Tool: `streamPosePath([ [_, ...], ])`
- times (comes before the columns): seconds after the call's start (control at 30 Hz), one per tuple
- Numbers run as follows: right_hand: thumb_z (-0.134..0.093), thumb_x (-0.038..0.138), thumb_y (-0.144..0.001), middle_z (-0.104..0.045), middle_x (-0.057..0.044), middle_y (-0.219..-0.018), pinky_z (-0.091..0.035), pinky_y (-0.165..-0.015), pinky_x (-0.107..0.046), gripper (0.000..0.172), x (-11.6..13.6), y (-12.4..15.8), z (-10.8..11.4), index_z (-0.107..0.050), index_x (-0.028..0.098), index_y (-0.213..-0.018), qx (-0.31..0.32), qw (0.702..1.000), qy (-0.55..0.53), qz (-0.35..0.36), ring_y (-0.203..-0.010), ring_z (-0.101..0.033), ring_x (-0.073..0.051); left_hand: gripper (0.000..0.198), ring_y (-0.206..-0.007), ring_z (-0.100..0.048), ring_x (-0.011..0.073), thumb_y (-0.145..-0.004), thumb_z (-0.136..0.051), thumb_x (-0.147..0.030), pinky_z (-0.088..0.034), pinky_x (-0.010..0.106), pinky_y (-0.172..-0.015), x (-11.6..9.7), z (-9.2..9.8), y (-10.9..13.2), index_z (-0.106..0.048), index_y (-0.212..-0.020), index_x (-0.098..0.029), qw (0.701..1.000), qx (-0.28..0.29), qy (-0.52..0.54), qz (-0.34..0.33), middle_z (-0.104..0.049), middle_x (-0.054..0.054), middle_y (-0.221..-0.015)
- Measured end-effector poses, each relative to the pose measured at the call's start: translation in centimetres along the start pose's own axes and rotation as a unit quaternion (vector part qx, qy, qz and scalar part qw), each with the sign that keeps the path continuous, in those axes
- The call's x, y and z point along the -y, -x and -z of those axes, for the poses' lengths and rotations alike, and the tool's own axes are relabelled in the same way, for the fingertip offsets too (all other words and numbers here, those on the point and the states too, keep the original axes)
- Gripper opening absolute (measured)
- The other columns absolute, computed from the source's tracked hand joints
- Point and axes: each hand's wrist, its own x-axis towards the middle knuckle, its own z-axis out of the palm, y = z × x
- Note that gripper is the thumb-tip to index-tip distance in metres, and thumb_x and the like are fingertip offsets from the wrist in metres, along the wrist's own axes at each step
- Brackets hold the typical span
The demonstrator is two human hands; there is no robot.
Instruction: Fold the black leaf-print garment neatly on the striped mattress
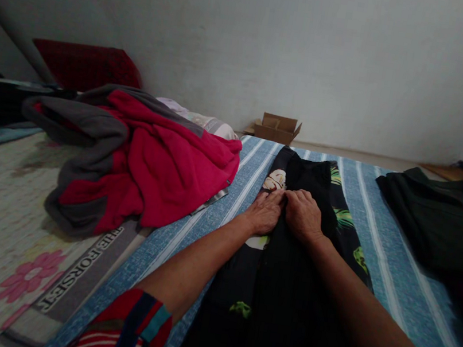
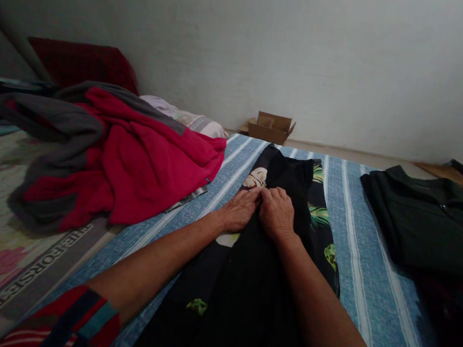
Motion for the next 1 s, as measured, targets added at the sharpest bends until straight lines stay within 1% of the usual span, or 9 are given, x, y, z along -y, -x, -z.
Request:
streamPosePath([
  [0.1, -0.042, 0.018, -0.089, -0.063, -0.007, -0.098, -0.032, -0.076, -0.029, 0.024, 0.1, -0.2, 0.2, -0.061, 0.018, -0.103, 0.028, 1.0, -0.002, -0.01, -0.096, -0.047, -0.021, 0.042, -0.129, -0.032, 0.0226, -0.085, -0.038, -0.017, -0.025, 0.039, -0.103, 0.1, 0.2, -0.2, -0.044, -0.126, -0.009, 0.999, 0.024, -0.012, -0.017, -0.041, 0.015, -0.137],
  [0.17, -0.042, 0.018, -0.089, -0.063, -0.007, -0.1, -0.033, -0.077, -0.029, 0.025, 0.1, -0.3, 0.4, -0.061, 0.019, -0.105, 0.052, 0.999, -0.003, -0.012, -0.097, -0.048, -0.021, 0.038, -0.127, -0.034, 0.0232, -0.085, -0.039, -0.017, -0.025, 0.04, -0.104, 0.1, 0.3, -0.3, -0.048, -0.121, -0.009, 0.999, 0.038, -0.024, -0.029, -0.045, 0.015, -0.133],
  [0.3, -0.04, 0.02, -0.09, -0.062, -0.008, -0.104, -0.034, -0.08, -0.029, 0.026, 0.2, -0.4, 0.5, -0.06, 0.02, -0.108, 0.08, 0.997, 0.004, -0.015, -0.099, -0.048, -0.021, 0.041, -0.128, -0.032, 0.0241, -0.085, -0.039, -0.021, -0.024, 0.043, -0.104, 0.3, 0.3, -0.4, -0.044, -0.125, -0.01, 0.998, 0.041, -0.029, -0.037, -0.043, 0.015, -0.136],
  [0.47, -0.038, 0.021, -0.092, -0.061, -0.008, -0.105, -0.034, -0.081, -0.029, 0.028, 0.0, -0.2, 0.3, -0.059, 0.02, -0.11, 0.075, 0.997, -0.006, -0.014, -0.099, -0.049, -0.02, 0.052, -0.128, -0.035, 0.0248, -0.084, -0.043, -0.027, -0.025, 0.041, -0.106, 0.7, 1.1, 0.0, -0.036, -0.133, -0.011, 0.997, 0.065, 0.01, -0.048, -0.039, 0.015, -0.139],
  [0.53, -0.038, 0.02, -0.092, -0.061, -0.008, -0.105, -0.035, -0.08, -0.029, 0.028, -0.1, -0.2, 0.2, -0.06, 0.02, -0.109, 0.071, 0.997, -0.013, -0.016, -0.099, -0.05, -0.02, 0.059, -0.132, -0.03, 0.0255, -0.085, -0.042, -0.03, -0.023, 0.043, -0.107, 0.5, 1.6, 0.7, -0.028, -0.138, -0.009, 0.996, 0.076, 0.017, -0.052, -0.032, 0.017, -0.145],
  [0.63, -0.038, 0.02, -0.092, -0.062, -0.007, -0.103, -0.034, -0.08, -0.028, 0.027, 0.0, -0.2, 0.1, -0.061, 0.02, -0.106, 0.071, 0.997, -0.021, -0.012, -0.098, -0.049, -0.02, 0.062, -0.138, -0.017, 0.0253, -0.087, -0.035, -0.029, -0.018, 0.047, -0.109, -0.4, 2.2, 2.6, -0.017, -0.142, -0.007, 0.994, 0.111, 0.01, -0.024, -0.019, 0.017, -0.151],
  [0.73, -0.038, 0.022, -0.092, -0.062, -0.006, -0.101, -0.034, -0.081, -0.028, 0.025, 0.2, -0.3, 0.0, -0.061, 0.02, -0.102, 0.074, 0.997, -0.019, -0.009, -0.098, -0.049, -0.02, 0.064, -0.14, -0.01, 0.0249, -0.085, -0.033, -0.023, -0.013, 0.047, -0.111, -1.7, 2.5, 4.6, -0.014, -0.143, -0.003, 0.989, 0.144, -0.003, 0.01, -0.014, 0.018, -0.152],
  [0.87, -0.04, 0.023, -0.092, -0.061, -0.006, -0.099, -0.033, -0.082, -0.028, 0.022, 0.6, -0.4, -0.1, -0.061, 0.021, -0.097, 0.073, 0.997, -0.009, -0.006, -0.098, -0.049, -0.019, 0.068, -0.14, -0.009, 0.0244, -0.08, -0.039, -0.02, -0.011, 0.043, -0.112, -3.1, 2.4, 6.8, -0.017, -0.142, -0.001, 0.989, 0.146, 0.0, 0.016, -0.015, 0.02, -0.152],
  [1.0, -0.039, 0.021, -0.092, -0.061, -0.007, -0.099, -0.033, -0.082, -0.029, 0.022, 0.9, -0.4, -0.2, -0.061, 0.02, -0.098, 0.074, 0.997, 0.001, -0.01, -0.098, -0.049, -0.02, 0.069, -0.139, -0.015, 0.0266, -0.081, -0.043, -0.026, -0.016, 0.042, -0.112, -4.0, 2.3, 8.6, -0.02, -0.142, -0.001, 0.99, 0.129, 0.064, 0.01, -0.018, 0.022, -0.15],
])
